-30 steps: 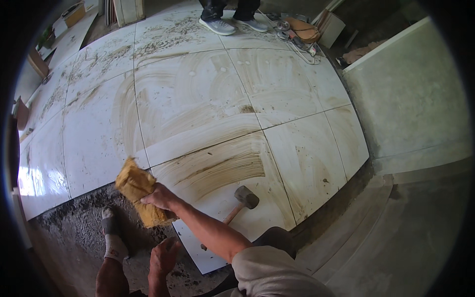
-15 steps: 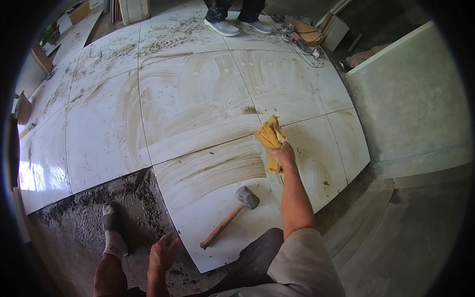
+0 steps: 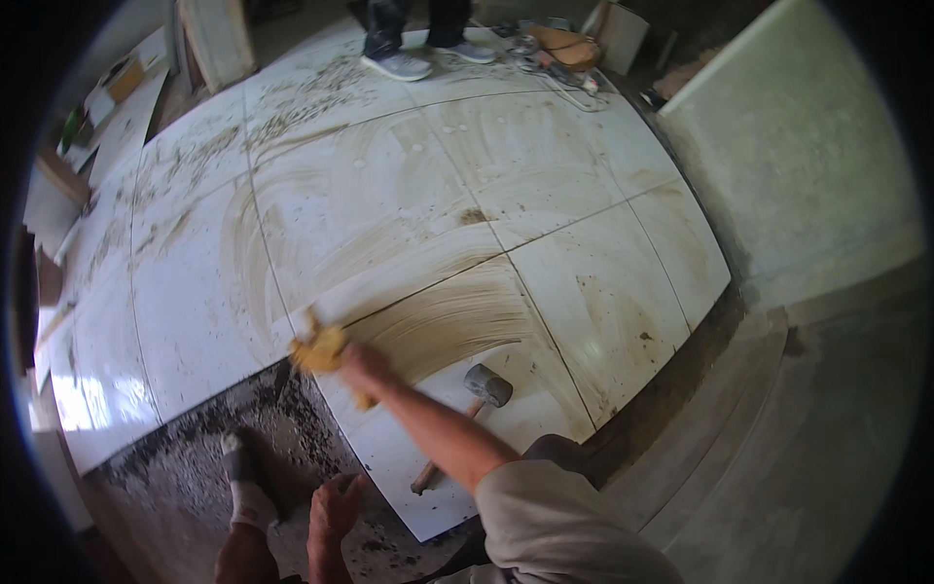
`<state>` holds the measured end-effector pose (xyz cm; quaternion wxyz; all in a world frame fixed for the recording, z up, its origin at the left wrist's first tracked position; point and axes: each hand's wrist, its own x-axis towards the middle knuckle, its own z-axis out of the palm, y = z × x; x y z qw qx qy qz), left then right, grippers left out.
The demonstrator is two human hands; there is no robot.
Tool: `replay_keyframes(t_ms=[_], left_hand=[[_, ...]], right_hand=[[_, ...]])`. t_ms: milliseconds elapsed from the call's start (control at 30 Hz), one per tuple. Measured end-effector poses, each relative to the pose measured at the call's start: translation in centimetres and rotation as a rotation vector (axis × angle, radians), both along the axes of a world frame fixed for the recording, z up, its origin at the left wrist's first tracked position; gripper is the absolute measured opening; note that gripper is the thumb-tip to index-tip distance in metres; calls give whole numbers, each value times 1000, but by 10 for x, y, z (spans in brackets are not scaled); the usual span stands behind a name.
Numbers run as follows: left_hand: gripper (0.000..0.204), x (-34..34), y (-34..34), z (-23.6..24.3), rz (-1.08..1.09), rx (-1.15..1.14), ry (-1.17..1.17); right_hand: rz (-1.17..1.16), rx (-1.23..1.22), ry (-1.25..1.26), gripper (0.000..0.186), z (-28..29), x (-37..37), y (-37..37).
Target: The person applies mortar to the floor using a trowel, lays a tile onto the surface, taps it with a rubber mallet, and wipes the tiles clean with a sponge.
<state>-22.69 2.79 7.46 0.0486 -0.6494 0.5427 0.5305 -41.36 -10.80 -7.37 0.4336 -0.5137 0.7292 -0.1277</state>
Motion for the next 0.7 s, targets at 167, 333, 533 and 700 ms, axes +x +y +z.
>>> replay_keyframes(t_ms=[167,333,533,700], left_hand=[[44,-9,-1,7,-183,-38,47],[45,-22,0,-8,-141,-141,-4],[49,-47,-5,-32,-83,-333,5],[53,-76,-31,-60,-126,-430,-29]], right_hand=[[135,-59,-543,47,41,84,22],[-57,-89,-725,44,72,-2,25],[-578,-111,-649,42,84,-155,78],[-853,-173,-809,41,97,-272,163]])
